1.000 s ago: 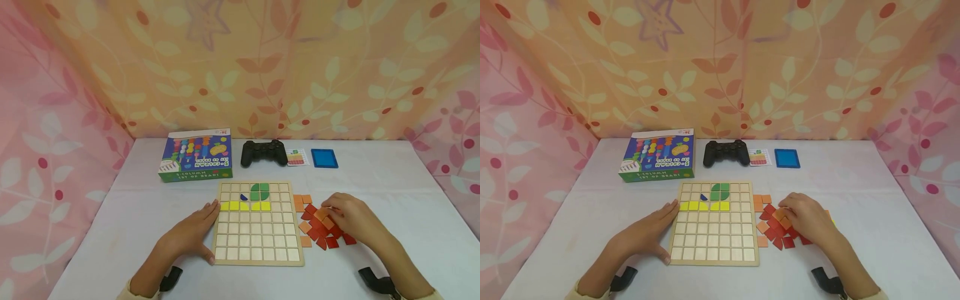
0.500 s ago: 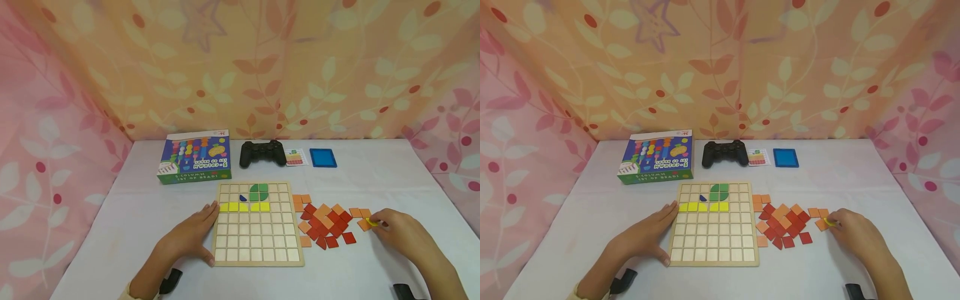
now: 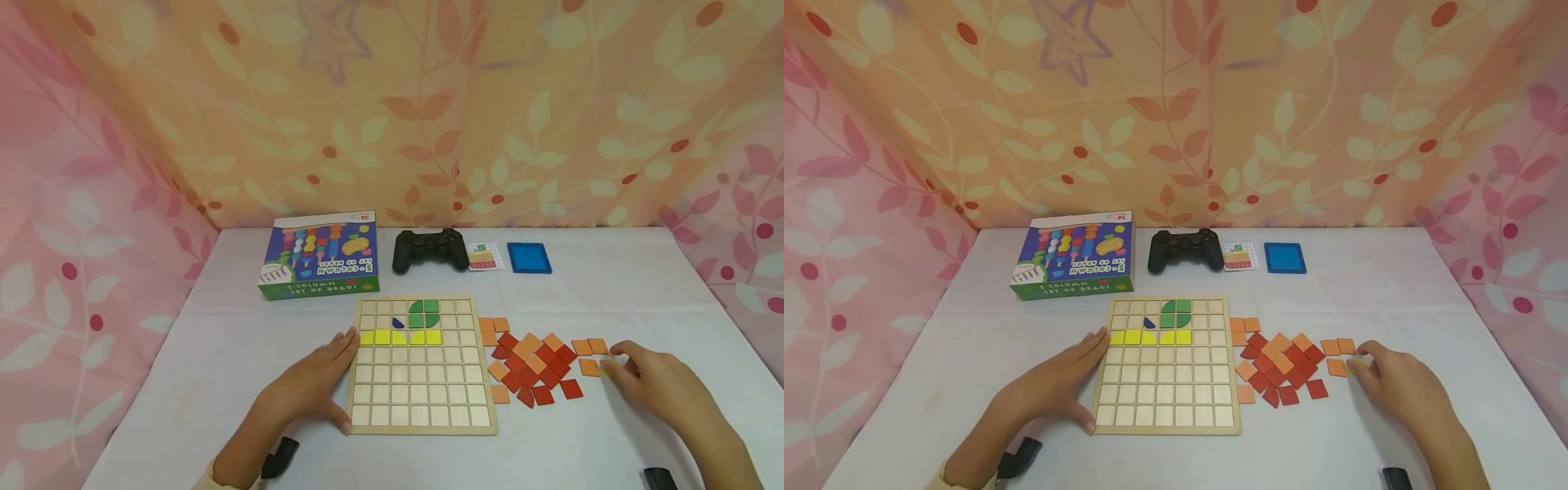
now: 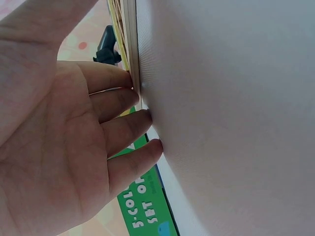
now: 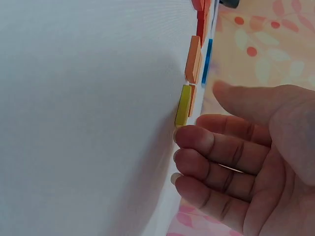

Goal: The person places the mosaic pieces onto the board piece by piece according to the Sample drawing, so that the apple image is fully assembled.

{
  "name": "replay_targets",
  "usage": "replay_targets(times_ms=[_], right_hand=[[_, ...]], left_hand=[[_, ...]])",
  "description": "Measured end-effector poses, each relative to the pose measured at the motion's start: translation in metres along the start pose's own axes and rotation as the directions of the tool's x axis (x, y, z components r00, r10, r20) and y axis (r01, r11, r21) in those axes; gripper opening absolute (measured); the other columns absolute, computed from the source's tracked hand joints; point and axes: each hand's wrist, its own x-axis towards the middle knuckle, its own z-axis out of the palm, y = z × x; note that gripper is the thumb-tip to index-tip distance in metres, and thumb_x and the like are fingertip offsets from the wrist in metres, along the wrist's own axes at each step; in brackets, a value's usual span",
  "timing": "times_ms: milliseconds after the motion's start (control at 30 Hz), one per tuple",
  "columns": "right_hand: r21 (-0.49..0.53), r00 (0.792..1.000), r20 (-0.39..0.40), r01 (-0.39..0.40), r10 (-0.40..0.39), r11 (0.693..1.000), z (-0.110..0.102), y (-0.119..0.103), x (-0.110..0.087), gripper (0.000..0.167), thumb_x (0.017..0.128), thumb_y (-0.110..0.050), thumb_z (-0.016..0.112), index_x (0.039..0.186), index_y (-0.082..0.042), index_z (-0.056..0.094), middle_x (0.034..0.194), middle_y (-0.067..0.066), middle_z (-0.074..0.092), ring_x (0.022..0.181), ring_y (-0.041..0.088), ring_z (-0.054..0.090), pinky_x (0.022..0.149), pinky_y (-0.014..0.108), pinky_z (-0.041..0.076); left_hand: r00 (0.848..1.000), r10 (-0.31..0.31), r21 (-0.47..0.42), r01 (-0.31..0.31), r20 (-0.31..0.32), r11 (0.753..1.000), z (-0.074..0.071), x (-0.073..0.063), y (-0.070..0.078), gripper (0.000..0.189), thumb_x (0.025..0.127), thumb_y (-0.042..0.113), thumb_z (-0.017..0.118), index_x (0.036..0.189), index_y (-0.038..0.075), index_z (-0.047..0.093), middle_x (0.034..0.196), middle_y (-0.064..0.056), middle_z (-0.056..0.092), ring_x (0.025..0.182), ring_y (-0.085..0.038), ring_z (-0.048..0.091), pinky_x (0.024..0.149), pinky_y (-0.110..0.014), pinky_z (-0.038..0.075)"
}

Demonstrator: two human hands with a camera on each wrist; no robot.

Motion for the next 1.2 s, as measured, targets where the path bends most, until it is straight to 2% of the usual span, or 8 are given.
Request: replay_targets(times_ms=[100,167,267,400,533,767,967,1200], right_hand=[[-0.015,0.996,-0.065,0.065,-0.066,0.998,0.003,0.002,-0.003,0.018,0.084,-0.006,0.075,0.100,0.002,0.071,0.079,0.009,0.061,0.072,0.030,0.058,0.068,0.053,0.054],[-0.028,0.984,-0.112,0.134,-0.136,0.991,0.006,0.003,-0.004,0.020,0.077,0.005,0.076,0.096,-0.001,0.073,0.089,0.013,0.065,0.082,0.036,0.063,0.076,0.061,0.053],[-0.060,0.964,-0.155,0.211,-0.218,0.976,0.010,0.004,-0.005,0.026,0.069,0.010,0.078,0.091,-0.004,0.075,0.092,0.009,0.066,0.082,0.031,0.064,0.077,0.058,0.054],[-0.054,0.980,-0.128,0.149,-0.155,0.987,0.010,0.002,-0.006,0.022,0.073,-0.002,0.084,0.093,-0.003,0.074,0.075,-0.002,0.057,0.067,0.019,0.051,0.061,0.042,0.051],[-0.038,0.991,-0.088,0.096,-0.099,0.995,0.008,0.000,-0.006,0.027,0.074,-0.010,0.087,0.096,-0.002,0.073,0.072,-0.003,0.049,0.067,0.017,0.046,0.058,0.037,0.045],[-0.031,0.985,-0.117,0.123,-0.125,0.992,0.011,-0.001,-0.005,0.028,0.072,-0.006,0.087,0.095,-0.001,0.073,0.082,0.001,0.059,0.073,0.020,0.052,0.066,0.046,0.054],[0.010,0.993,-0.062,0.100,-0.099,0.995,0.008,-0.004,-0.001,0.026,0.073,-0.006,0.082,0.095,0.003,0.070,0.090,0.009,0.065,0.079,0.026,0.057,0.079,0.058,0.054],[0.040,0.992,-0.050,0.115,-0.113,0.993,0.000,-0.011,0.003,0.028,0.075,-0.008,0.083,0.098,0.002,0.070,0.082,0.000,0.060,0.075,0.020,0.054,0.065,0.036,0.055]], left_hand=[[1.000,0.001,0.002,-0.001,-0.003,1.000,0.000,0.000,0.000,0.142,0.049,0.054,0.095,0.160,0.007,0.021,0.167,-0.007,0.013,0.152,-0.028,0.014,0.119,-0.048,0.023],[1.000,0.001,0.004,-0.001,-0.004,1.000,0.000,0.000,0.000,0.141,0.048,0.054,0.095,0.160,0.007,0.022,0.167,-0.007,0.014,0.152,-0.028,0.014,0.118,-0.048,0.024],[1.000,0.002,0.007,-0.002,-0.006,1.000,0.000,0.000,0.000,0.141,0.048,0.055,0.095,0.160,0.007,0.022,0.167,-0.007,0.014,0.152,-0.029,0.014,0.118,-0.049,0.024],[1.000,0.005,0.007,-0.005,-0.010,1.000,0.000,0.000,0.001,0.142,0.048,0.055,0.095,0.160,0.007,0.022,0.166,-0.008,0.014,0.151,-0.029,0.015,0.118,-0.049,0.025],[1.000,0.010,0.007,-0.010,-0.011,1.000,0.000,0.000,0.000,0.141,0.048,0.054,0.095,0.160,0.006,0.023,0.166,-0.008,0.015,0.151,-0.029,0.015,0.118,-0.049,0.025],[1.000,0.009,0.009,-0.009,-0.010,1.000,-0.001,0.000,0.001,0.141,0.048,0.054,0.095,0.160,0.006,0.023,0.166,-0.008,0.015,0.151,-0.029,0.015,0.118,-0.049,0.025],[1.000,0.006,-0.002,-0.006,-0.011,1.000,-0.001,-0.001,0.001,0.141,0.048,0.053,0.096,0.159,0.006,0.023,0.166,-0.008,0.015,0.151,-0.029,0.015,0.118,-0.049,0.024],[1.000,0.001,0.000,-0.001,-0.004,1.000,0.000,0.000,0.000,0.142,0.048,0.055,0.095,0.160,0.007,0.022,0.167,-0.007,0.014,0.152,-0.028,0.014,0.118,-0.049,0.024]])
